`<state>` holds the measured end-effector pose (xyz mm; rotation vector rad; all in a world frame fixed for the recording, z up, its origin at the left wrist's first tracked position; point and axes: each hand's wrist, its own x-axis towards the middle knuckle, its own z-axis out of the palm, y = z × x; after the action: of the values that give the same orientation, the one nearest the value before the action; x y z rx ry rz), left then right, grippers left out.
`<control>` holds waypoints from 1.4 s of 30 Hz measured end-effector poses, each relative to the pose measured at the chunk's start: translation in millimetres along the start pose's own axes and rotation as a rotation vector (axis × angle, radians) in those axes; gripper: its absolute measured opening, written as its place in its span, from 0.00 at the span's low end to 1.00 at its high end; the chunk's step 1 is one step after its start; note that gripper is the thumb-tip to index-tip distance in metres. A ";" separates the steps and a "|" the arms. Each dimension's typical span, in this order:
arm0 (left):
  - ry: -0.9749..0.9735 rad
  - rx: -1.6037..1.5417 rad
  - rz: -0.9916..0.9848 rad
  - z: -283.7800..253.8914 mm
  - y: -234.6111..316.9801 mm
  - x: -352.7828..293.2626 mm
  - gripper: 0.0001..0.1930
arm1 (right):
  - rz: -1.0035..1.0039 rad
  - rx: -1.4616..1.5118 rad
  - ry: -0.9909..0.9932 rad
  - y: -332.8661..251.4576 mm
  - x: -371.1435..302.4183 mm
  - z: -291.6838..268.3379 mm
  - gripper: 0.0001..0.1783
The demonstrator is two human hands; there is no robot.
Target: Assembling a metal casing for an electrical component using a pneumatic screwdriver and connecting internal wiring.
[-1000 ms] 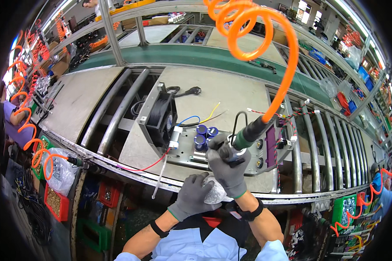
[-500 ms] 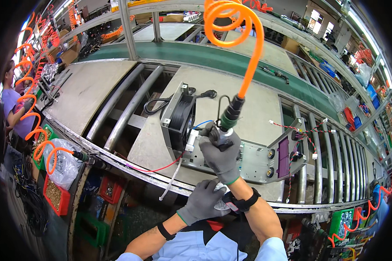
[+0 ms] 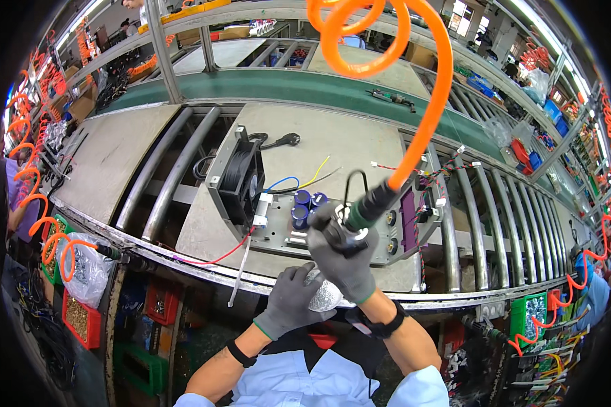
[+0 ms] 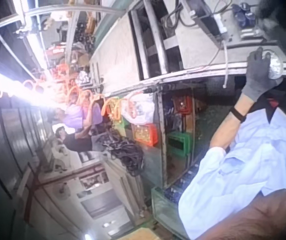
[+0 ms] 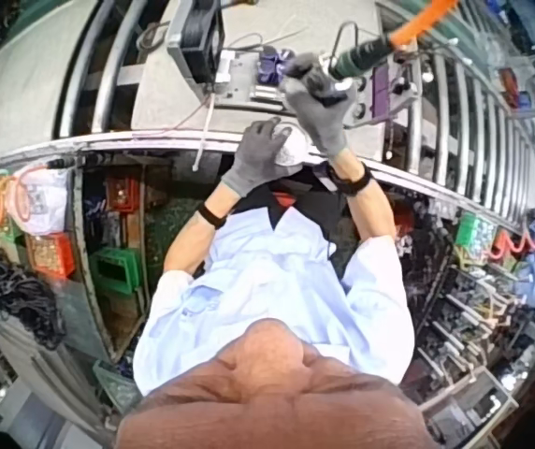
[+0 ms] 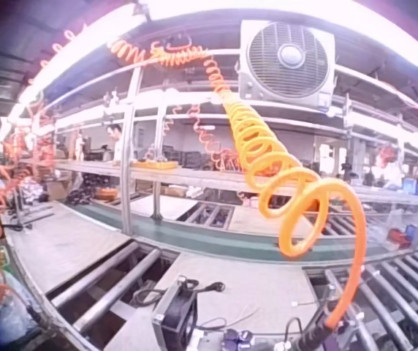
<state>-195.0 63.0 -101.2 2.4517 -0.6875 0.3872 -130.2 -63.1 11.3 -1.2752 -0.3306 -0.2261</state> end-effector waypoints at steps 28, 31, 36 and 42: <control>0.129 0.044 0.001 16.3 6.6 -7.9 0.46 | 0.145 -0.300 0.101 -8.4 -36.8 -92.6 0.12; 0.136 0.035 0.026 22.9 5.7 -6.7 0.45 | 0.022 -0.352 0.092 -9.1 -36.4 -89.0 0.11; 0.131 0.059 0.034 9.5 11.2 0.2 0.44 | 0.191 -0.177 0.169 -7.1 -37.6 -97.9 0.17; 0.180 0.101 0.076 8.7 11.9 3.2 0.43 | -0.180 -0.236 0.131 26.6 -25.6 -104.5 0.19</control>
<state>-197.8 48.2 -101.6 2.4511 -0.6996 0.6788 -132.6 -156.3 -48.4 -1.4557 -0.3123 -0.5117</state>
